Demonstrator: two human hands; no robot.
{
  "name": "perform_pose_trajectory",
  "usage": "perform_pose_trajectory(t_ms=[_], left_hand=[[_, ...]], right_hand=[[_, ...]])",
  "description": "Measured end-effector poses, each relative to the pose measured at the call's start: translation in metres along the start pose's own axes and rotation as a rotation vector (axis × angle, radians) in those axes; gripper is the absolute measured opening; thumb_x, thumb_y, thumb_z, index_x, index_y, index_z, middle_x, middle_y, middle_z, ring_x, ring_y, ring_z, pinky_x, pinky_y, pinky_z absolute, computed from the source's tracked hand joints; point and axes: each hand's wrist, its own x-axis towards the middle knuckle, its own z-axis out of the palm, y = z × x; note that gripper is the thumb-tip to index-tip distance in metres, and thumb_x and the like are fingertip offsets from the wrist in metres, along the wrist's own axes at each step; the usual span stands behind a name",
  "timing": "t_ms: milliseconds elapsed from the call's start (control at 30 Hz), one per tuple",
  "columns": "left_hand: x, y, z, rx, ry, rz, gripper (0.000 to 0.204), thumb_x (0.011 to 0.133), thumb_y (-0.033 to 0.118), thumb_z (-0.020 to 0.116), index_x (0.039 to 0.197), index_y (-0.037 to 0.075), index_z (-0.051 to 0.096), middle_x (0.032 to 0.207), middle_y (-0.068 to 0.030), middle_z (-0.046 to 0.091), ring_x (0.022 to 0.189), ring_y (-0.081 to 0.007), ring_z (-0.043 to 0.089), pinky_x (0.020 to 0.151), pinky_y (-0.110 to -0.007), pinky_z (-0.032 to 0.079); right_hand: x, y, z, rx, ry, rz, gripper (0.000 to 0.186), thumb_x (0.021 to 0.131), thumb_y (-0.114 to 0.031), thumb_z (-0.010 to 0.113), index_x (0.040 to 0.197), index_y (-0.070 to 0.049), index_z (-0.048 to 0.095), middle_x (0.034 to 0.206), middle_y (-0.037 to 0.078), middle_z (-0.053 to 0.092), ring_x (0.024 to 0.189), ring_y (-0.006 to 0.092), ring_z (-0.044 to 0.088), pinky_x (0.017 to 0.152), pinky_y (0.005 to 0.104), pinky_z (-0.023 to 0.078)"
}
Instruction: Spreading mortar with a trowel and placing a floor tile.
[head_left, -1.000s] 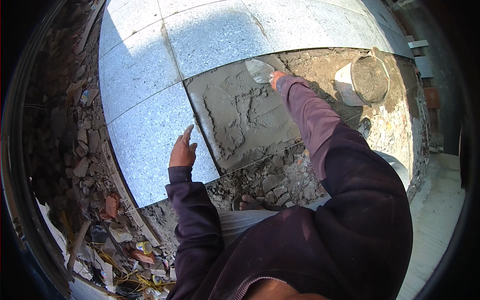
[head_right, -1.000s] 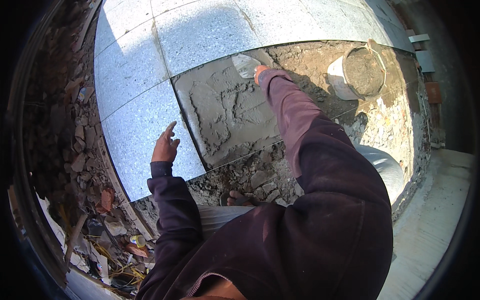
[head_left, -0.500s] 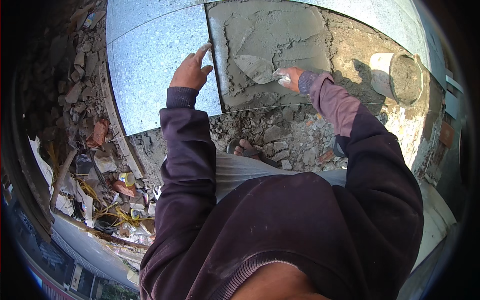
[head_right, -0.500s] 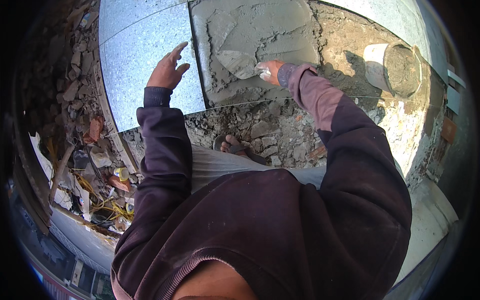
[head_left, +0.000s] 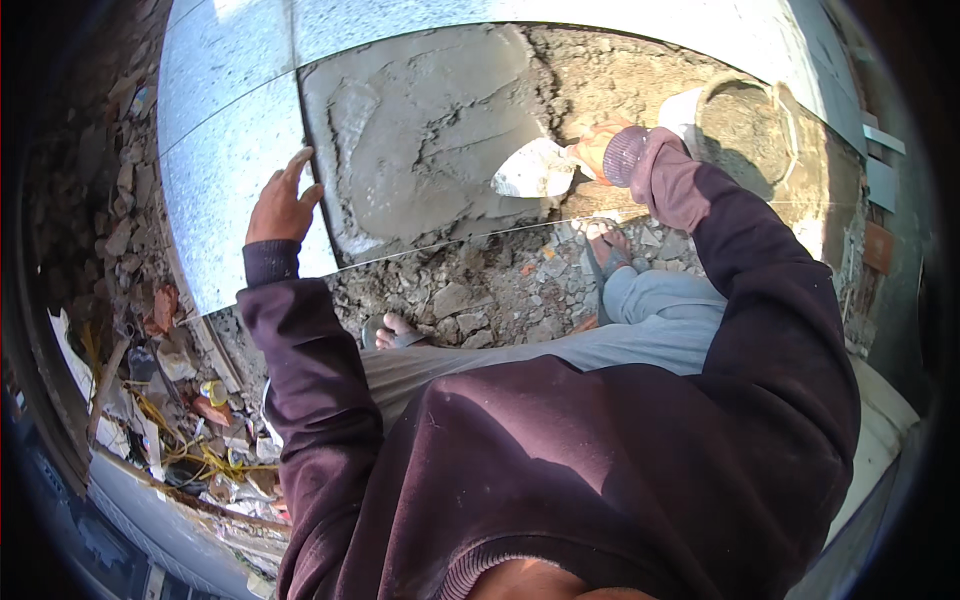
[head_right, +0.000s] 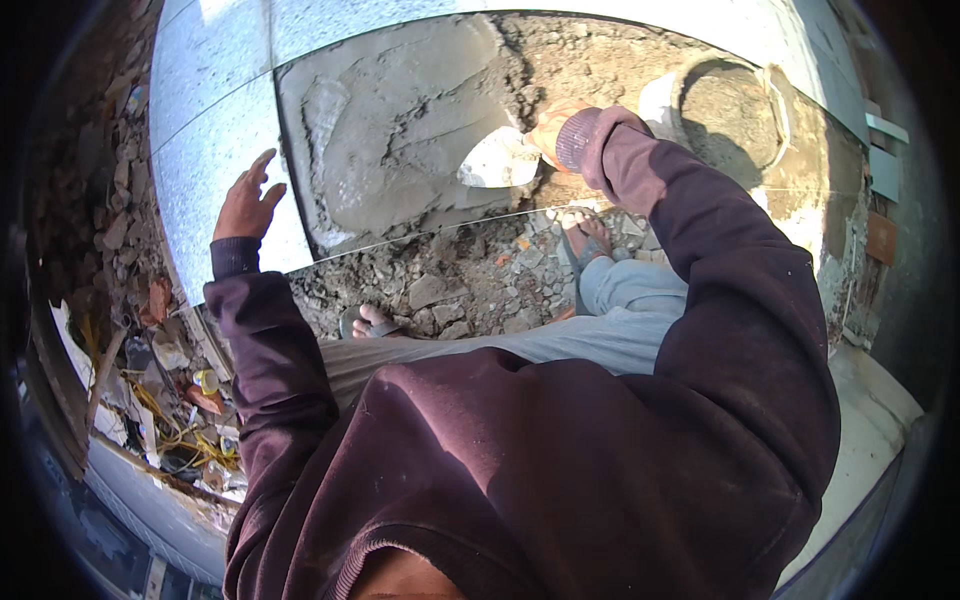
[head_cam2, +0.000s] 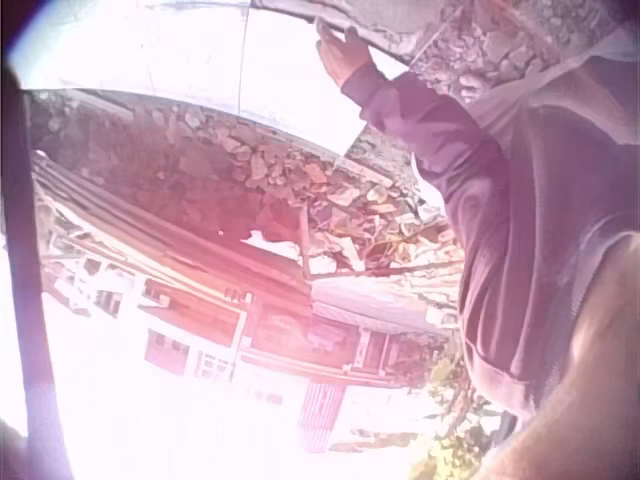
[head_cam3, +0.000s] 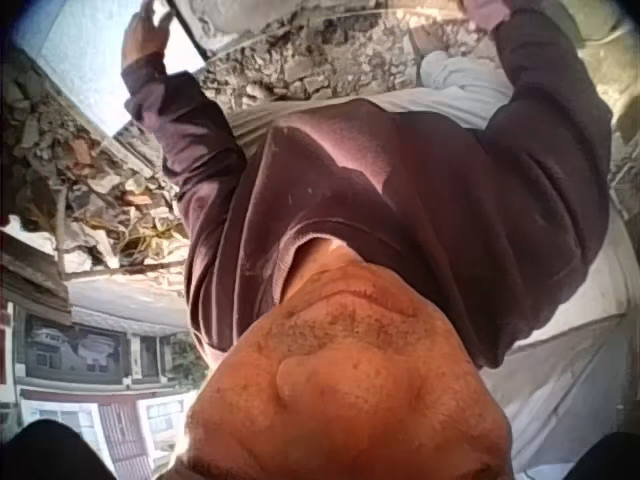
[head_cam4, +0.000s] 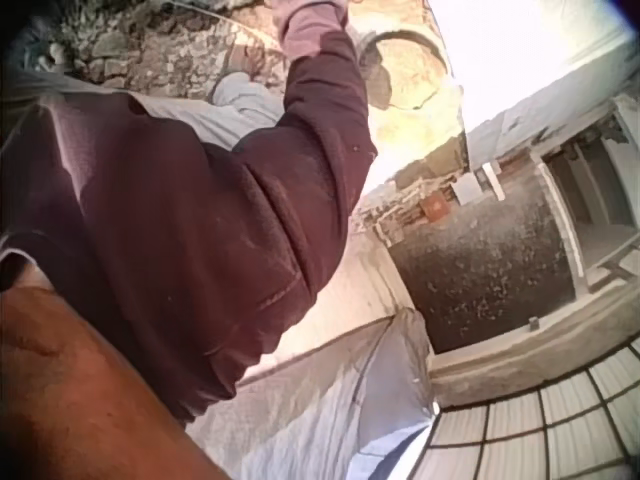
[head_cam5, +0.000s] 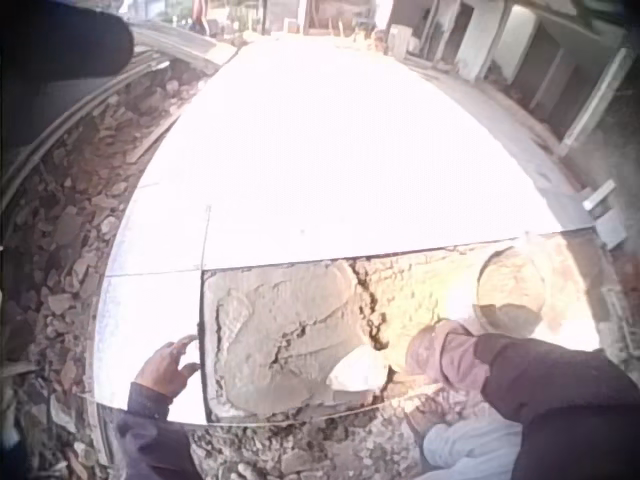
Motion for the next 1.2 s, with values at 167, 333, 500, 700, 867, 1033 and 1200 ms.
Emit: perform_pose_trajectory(t_ms=[167,333,500,700,867,1033,1200], left_hand=[[0.03,0.074,0.019,0.048,-0.035,0.075,0.046,0.074,0.013,0.058,0.117,0.01,0.044,0.103,-0.0175,0.054,0.094,-0.0313,0.052,0.08,-0.037,0.042],[0.032,0.154,0.056,0.063,-0.138,0.172,0.046,0.074,0.015,0.059,0.117,0.01,0.043,0.105,-0.0172,0.052,0.099,-0.0326,0.049,0.083,-0.037,0.04],[-0.035,0.195,0.048,0.114,-0.015,0.237,0.046,0.075,0.014,0.058,0.118,0.01,0.041,0.102,-0.0173,0.053,0.093,-0.0332,0.051,0.08,-0.037,0.041],[-0.117,0.205,0.034,0.209,-0.068,-0.205,0.047,0.075,0.013,0.056,0.119,0.007,0.04,0.101,-0.0179,0.052,0.092,-0.0333,0.051,0.078,-0.038,0.041],[-0.13,0.209,0.074,0.061,-0.041,-0.146,0.045,0.075,0.018,0.057,0.116,0.011,0.042,0.096,-0.0121,0.053,0.088,-0.0303,0.051,0.075,-0.038,0.041],[-0.143,0.211,0.138,0.05,-0.331,-0.183,0.044,0.076,0.026,0.055,0.115,0.011,0.043,0.1,-0.0143,0.053,0.093,-0.0303,0.051,0.078,-0.039,0.042],[-0.138,0.217,0.19,-0.198,-0.54,-0.247,0.045,0.078,0.031,0.054,0.116,0.009,0.044,0.104,-0.0172,0.053,0.095,-0.0312,0.052,0.082,-0.038,0.041]], right_hand=[[-0.189,0.117,0.004,0.097,0.203,0.53,0.025,0.071,-0.024,0.057,0.089,-0.006,0.053,0.082,0.013,0.058,0.083,0.0292,0.056,0.07,0.0394,0.044],[-0.288,0.216,0.058,-0.218,0.094,0.856,0.017,0.072,-0.014,0.052,0.086,-0.006,0.056,0.079,0.011,0.059,0.078,0.0268,0.058,0.069,0.0366,0.045],[-0.227,0.286,0.164,-0.338,0.07,0.755,0.015,0.075,-0.013,0.046,0.079,-0.01,0.06,0.081,0.008,0.062,0.077,0.0225,0.061,0.063,0.0362,0.046],[-0.125,0.282,0.253,0.06,-0.004,0.586,0.024,0.073,-0.024,0.054,0.086,-0.004,0.06,0.088,0.019,0.058,0.084,0.0272,0.058,0.072,0.0344,0.046],[-0.133,0.302,0.265,0.703,0.179,0.604,0.033,0.064,-0.022,0.067,0.081,0.004,0.057,0.075,0.017,0.06,0.07,0.0262,0.059,0.065,0.0322,0.045],[-0.172,0.292,0.247,1.145,0.201,0.528,0.021,0.071,-0.013,0.058,0.086,0.002,0.058,0.067,0.005,0.058,0.058,0.0135,0.052,0.055,0.0286,0.042],[-0.231,0.264,0.205,0.992,0.392,0.373,0.032,0.071,-0.017,0.06,0.09,0.008,0.054,0.077,0.012,0.058,0.071,0.0185,0.053,0.066,0.0313,0.042]])
